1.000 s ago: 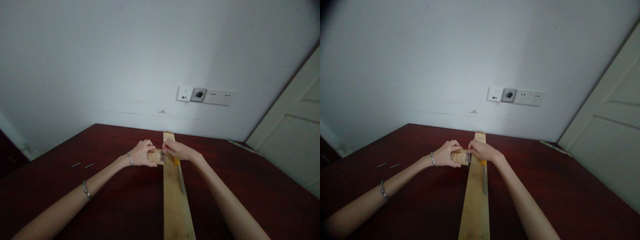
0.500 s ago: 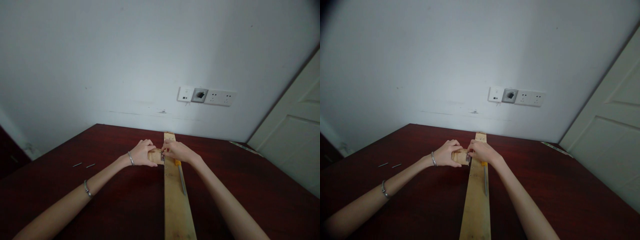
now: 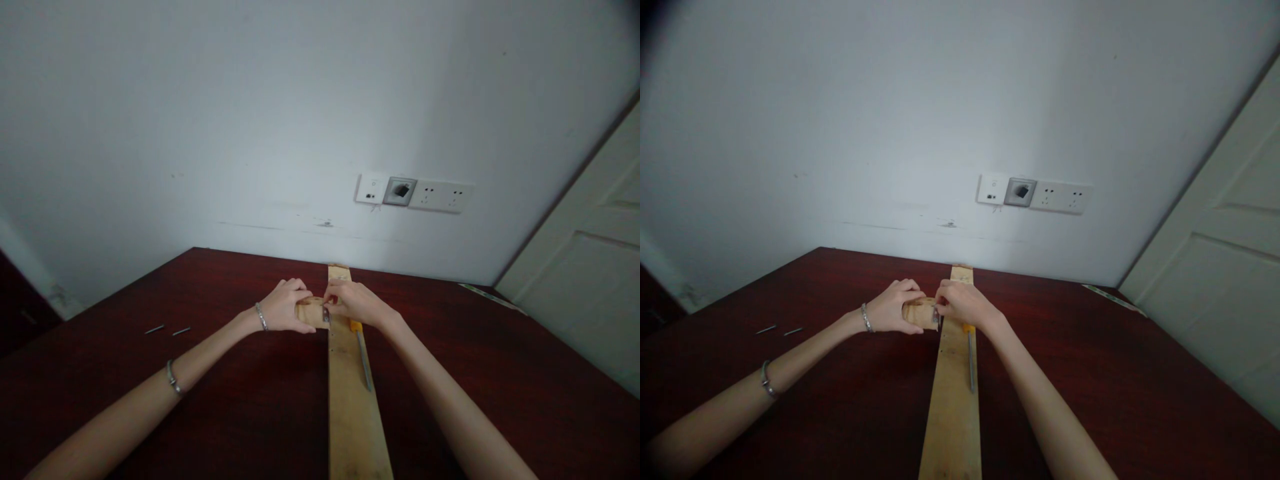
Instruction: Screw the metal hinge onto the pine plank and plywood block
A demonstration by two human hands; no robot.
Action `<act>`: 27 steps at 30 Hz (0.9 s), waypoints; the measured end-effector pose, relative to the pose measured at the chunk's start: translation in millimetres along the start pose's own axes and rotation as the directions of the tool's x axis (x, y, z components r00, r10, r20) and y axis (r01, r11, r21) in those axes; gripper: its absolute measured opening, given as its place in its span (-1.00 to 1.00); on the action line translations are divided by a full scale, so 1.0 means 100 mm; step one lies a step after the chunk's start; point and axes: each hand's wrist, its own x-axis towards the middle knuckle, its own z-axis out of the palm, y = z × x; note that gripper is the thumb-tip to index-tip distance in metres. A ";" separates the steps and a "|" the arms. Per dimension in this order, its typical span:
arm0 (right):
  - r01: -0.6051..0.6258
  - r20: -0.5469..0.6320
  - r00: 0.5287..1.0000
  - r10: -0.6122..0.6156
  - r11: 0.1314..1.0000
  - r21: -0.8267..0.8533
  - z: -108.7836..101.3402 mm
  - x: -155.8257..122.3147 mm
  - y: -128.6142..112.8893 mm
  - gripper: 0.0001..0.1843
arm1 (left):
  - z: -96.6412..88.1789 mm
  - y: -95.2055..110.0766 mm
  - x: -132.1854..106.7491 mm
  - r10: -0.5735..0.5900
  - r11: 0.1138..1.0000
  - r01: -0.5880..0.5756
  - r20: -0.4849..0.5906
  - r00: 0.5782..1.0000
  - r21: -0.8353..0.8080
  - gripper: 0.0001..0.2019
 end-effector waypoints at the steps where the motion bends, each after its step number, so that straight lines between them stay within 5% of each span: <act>1: 0.004 -0.002 1.000 -0.004 1.000 0.009 0.00 0.00 0.01 -0.90 | 0.01 0.00 0.00 0.003 1.000 -0.003 0.001 1.000 0.000 -0.34; 18: -0.068 0.172 0.985 0.026 0.967 0.244 0.08 0.00 0.13 -0.95 | 0.03 0.09 -0.01 0.063 0.997 -0.065 0.062 0.996 0.030 -0.35; 27: -0.098 0.198 0.977 0.077 0.991 0.095 0.07 0.01 0.06 -0.93 | 0.04 0.16 -0.01 0.067 0.991 -0.073 0.055 0.996 0.114 -0.35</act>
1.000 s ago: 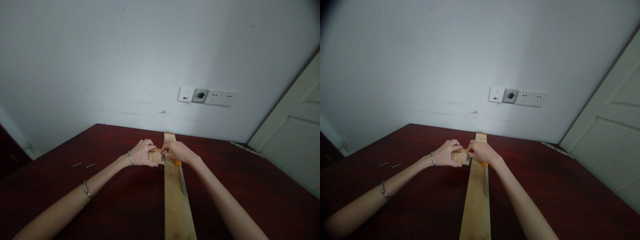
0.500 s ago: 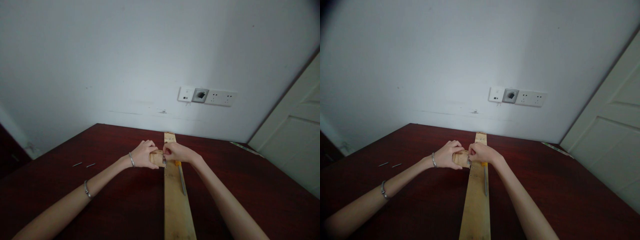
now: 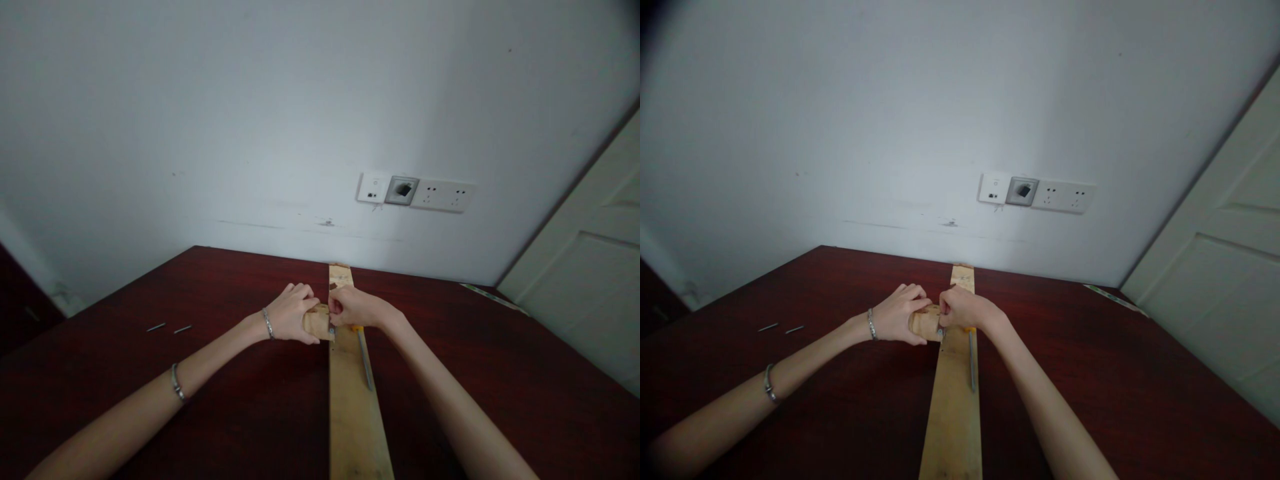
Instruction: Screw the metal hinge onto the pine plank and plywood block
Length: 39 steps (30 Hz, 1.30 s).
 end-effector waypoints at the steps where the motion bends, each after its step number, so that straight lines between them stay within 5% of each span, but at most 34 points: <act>1: -0.008 -0.008 1.000 0.008 1.000 -0.016 0.01 0.00 -0.01 -0.94 | 0.00 0.01 0.00 -0.005 1.000 0.006 -0.009 1.000 0.010 -0.36; 11: -0.027 -0.034 0.999 0.022 0.991 -0.133 0.00 0.00 -0.06 -0.91 | 0.06 0.00 0.00 -0.009 1.000 0.007 -0.093 0.996 -0.025 -0.35; 30: -0.044 -0.071 0.997 0.023 0.948 -0.314 0.00 -0.03 -0.22 -0.84 | 0.00 0.08 0.00 -0.062 0.996 0.060 0.040 0.997 0.064 -0.36; 39: 0.020 -0.123 0.991 -0.042 0.984 -0.175 0.00 0.00 -0.12 -0.87 | 0.09 -0.02 0.01 -0.103 0.986 0.097 -0.040 0.994 -0.135 -0.35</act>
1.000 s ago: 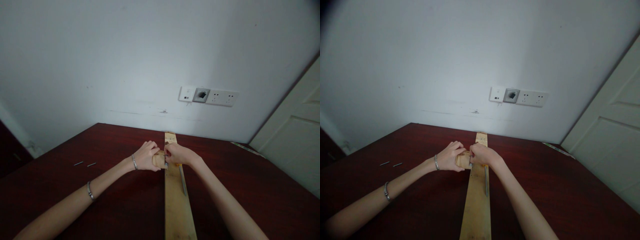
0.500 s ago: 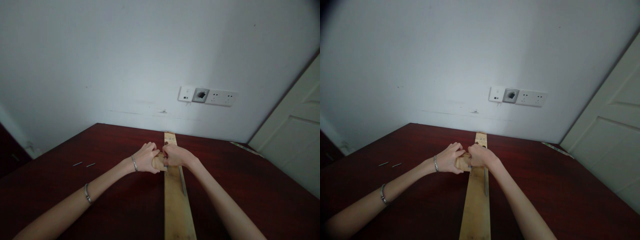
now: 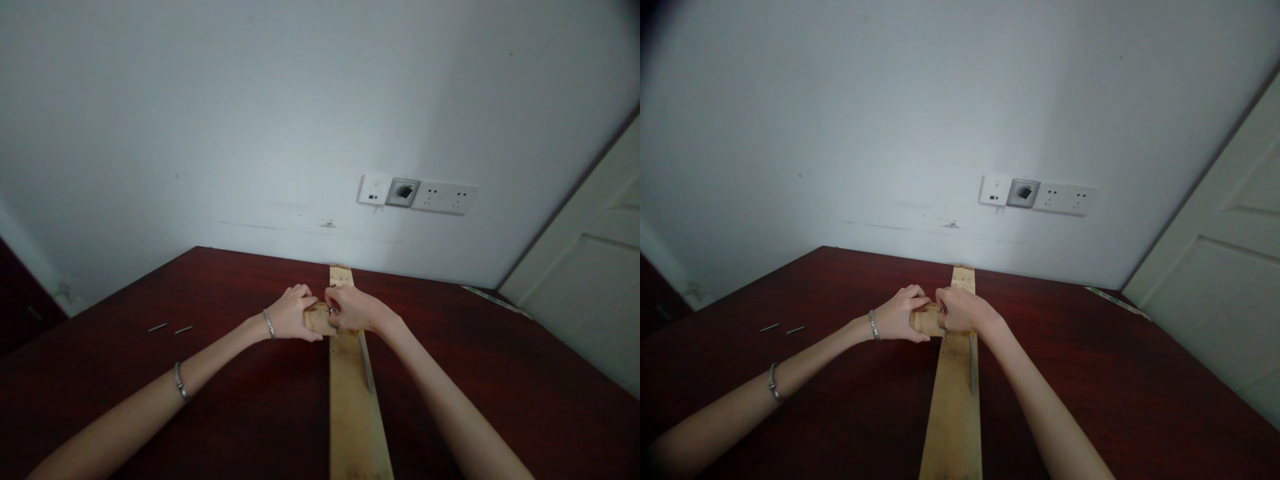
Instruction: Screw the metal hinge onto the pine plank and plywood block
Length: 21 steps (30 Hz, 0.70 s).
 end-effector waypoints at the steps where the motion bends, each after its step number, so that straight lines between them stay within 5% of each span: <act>1: 0.005 -0.001 1.000 -0.005 0.999 0.044 0.00 0.00 0.01 -0.86 | 0.00 -0.01 0.00 0.001 1.000 -0.002 -0.015 1.000 -0.027 -0.34; 6: -0.005 0.001 1.000 0.005 0.950 0.313 -0.04 0.00 0.11 -0.87 | 0.00 -0.07 0.00 0.009 0.991 -0.018 -0.062 0.998 -0.132 -0.35; 12: -0.099 0.105 0.994 0.038 0.734 0.672 0.03 0.00 0.32 -0.83 | -0.02 -0.08 0.00 0.014 0.978 -0.035 -0.100 0.995 -0.205 -0.37; 15: -0.122 0.121 0.991 0.049 0.683 0.720 0.09 0.01 0.37 -0.80 | -0.01 -0.11 0.00 0.015 0.981 -0.036 -0.110 0.994 -0.192 -0.38; 21: -0.012 -0.004 1.000 0.021 0.725 0.688 0.09 0.03 0.36 -0.81 | 0.04 -0.16 0.01 0.026 0.995 -0.028 -0.026 0.999 -0.093 -0.33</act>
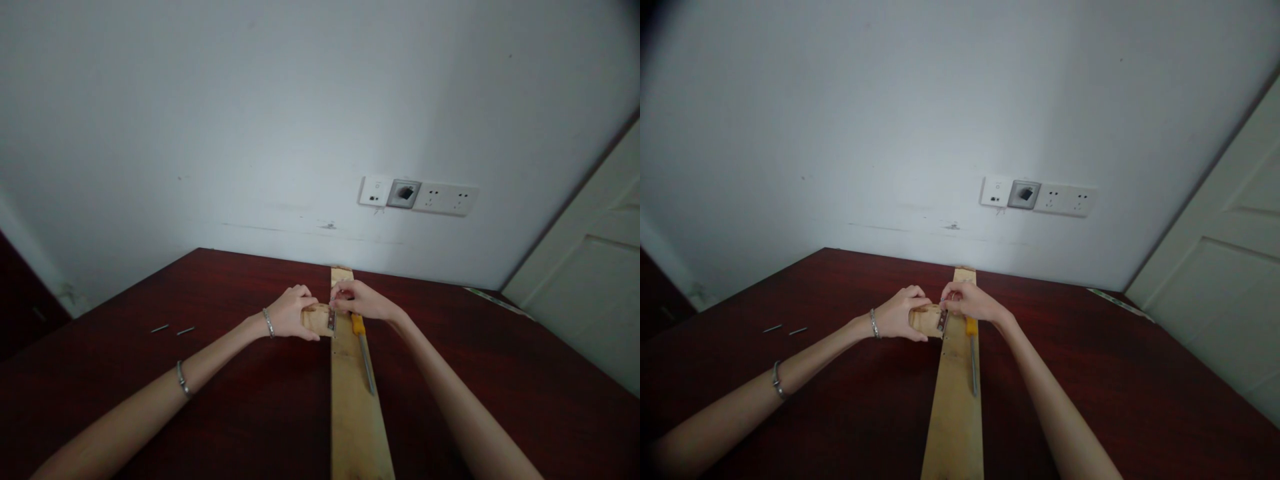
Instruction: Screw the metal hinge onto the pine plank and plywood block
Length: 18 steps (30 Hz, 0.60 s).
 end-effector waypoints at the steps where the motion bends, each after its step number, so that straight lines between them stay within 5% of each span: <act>1: 0.001 -0.016 1.000 -0.001 1.000 0.000 -0.01 -0.01 -0.02 -0.80 | 0.01 0.00 0.00 0.000 1.000 0.000 0.014 1.000 0.005 -0.33; 9: -0.007 -0.167 0.986 0.028 0.992 0.130 -0.16 -0.10 -0.21 -0.76 | 0.17 0.07 -0.03 0.033 0.997 -0.030 0.049 0.998 -0.072 -0.36; 18: -0.025 -0.189 0.980 0.065 0.978 0.206 -0.28 -0.15 -0.26 -0.76 | 0.40 0.05 -0.07 -0.024 0.986 0.045 0.135 0.991 -0.158 -0.30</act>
